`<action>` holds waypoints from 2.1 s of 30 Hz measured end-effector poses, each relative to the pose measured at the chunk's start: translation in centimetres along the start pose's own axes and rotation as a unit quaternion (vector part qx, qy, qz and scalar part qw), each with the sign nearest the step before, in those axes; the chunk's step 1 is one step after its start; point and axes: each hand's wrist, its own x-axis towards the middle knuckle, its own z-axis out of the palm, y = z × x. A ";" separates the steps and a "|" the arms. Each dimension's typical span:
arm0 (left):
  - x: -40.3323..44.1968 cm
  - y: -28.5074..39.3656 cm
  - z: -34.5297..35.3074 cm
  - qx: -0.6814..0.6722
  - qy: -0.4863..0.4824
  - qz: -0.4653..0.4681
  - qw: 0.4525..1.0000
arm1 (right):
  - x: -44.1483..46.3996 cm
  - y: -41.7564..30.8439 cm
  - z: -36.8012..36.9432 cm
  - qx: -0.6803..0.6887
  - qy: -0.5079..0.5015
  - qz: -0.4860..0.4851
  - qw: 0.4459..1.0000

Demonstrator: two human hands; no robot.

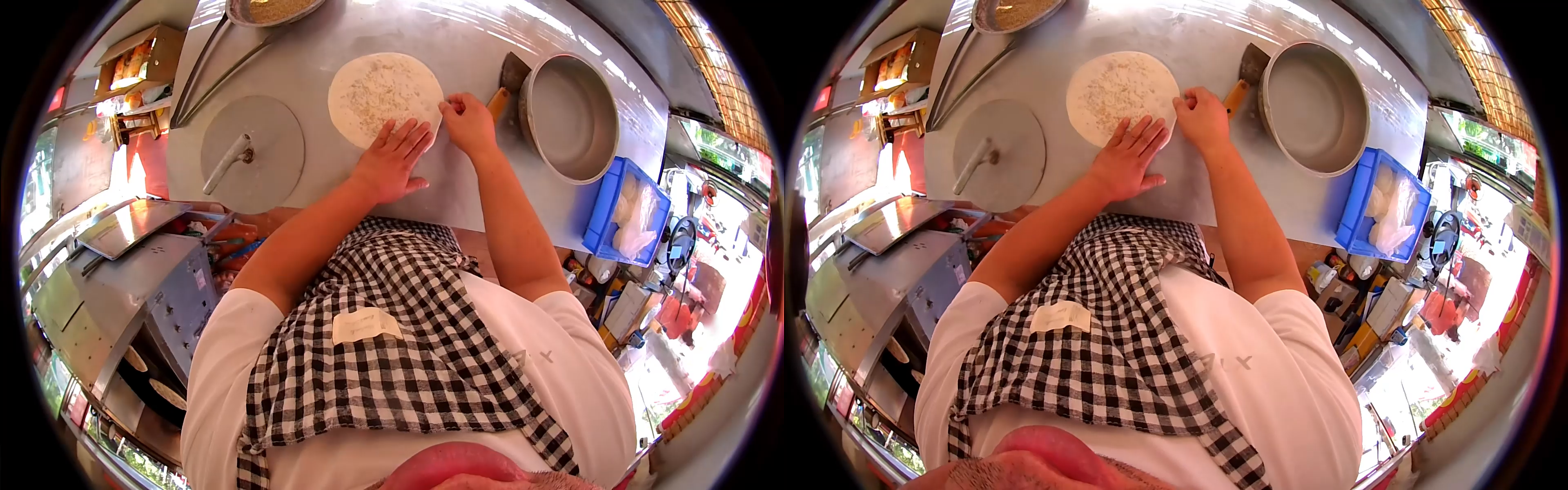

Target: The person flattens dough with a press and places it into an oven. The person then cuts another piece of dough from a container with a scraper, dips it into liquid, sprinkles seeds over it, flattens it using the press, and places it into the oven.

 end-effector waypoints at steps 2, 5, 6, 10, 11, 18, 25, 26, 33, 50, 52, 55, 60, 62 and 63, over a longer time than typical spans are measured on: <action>0.0 -0.2 -0.7 -0.003 0.017 -0.006 1.000 | 0.1 0.2 -0.1 -0.009 -0.005 -0.005 1.000; -0.7 -0.5 -2.4 -0.006 0.073 -0.051 0.996 | -0.2 -0.7 -0.6 0.020 -0.007 0.006 1.000; -1.0 -1.0 -2.9 -0.002 0.080 -0.086 0.993 | -0.2 -0.6 -0.5 0.021 -0.001 0.002 1.000; -3.3 -4.1 -2.1 0.036 0.083 -0.183 0.979 | 1.2 -0.7 -0.2 0.011 -0.007 -0.037 0.999; -3.9 -4.7 -1.7 0.036 0.075 -0.190 0.978 | 1.3 -0.7 -0.1 0.005 -0.015 -0.047 0.999; -4.4 -4.8 -2.0 0.042 0.075 -0.223 0.971 | 3.5 -3.4 -0.1 -0.102 -0.066 -0.027 0.992; -4.9 -5.2 -3.7 0.060 0.107 -0.225 0.967 | 5.8 -4.1 0.3 -0.127 -0.126 -0.011 0.984; -5.3 -5.2 -3.8 0.045 0.120 -0.231 0.964 | 5.9 -3.8 0.4 -0.131 -0.132 -0.016 0.982; -7.5 -5.3 -4.1 -0.052 0.198 -0.282 0.937 | 6.1 -4.1 -0.5 0.021 -0.158 0.043 0.986; -0.1 -4.3 -5.2 -0.622 0.320 -0.380 0.605 | 7.8 -6.2 2.3 0.087 -0.284 0.106 0.949; 0.6 -4.3 -6.4 -0.714 0.283 -0.423 0.481 | 6.1 -9.1 2.6 -0.027 -0.262 -0.025 0.964; 0.4 -5.6 -3.3 -0.786 0.298 -0.408 0.356 | 0.5 -14.9 2.2 -0.092 -0.251 -0.157 0.951; -3.9 -5.8 2.5 -0.850 0.296 -0.255 0.355 | -8.5 -18.0 1.2 -0.139 -0.338 -0.302 0.881; -4.1 -4.8 0.7 -0.759 0.274 -0.244 0.538 | -10.1 -17.6 1.5 -0.156 -0.385 -0.300 0.859; -4.2 -4.3 -0.5 -0.652 0.254 -0.247 0.671 | -10.6 -17.2 1.4 -0.156 -0.393 -0.313 0.850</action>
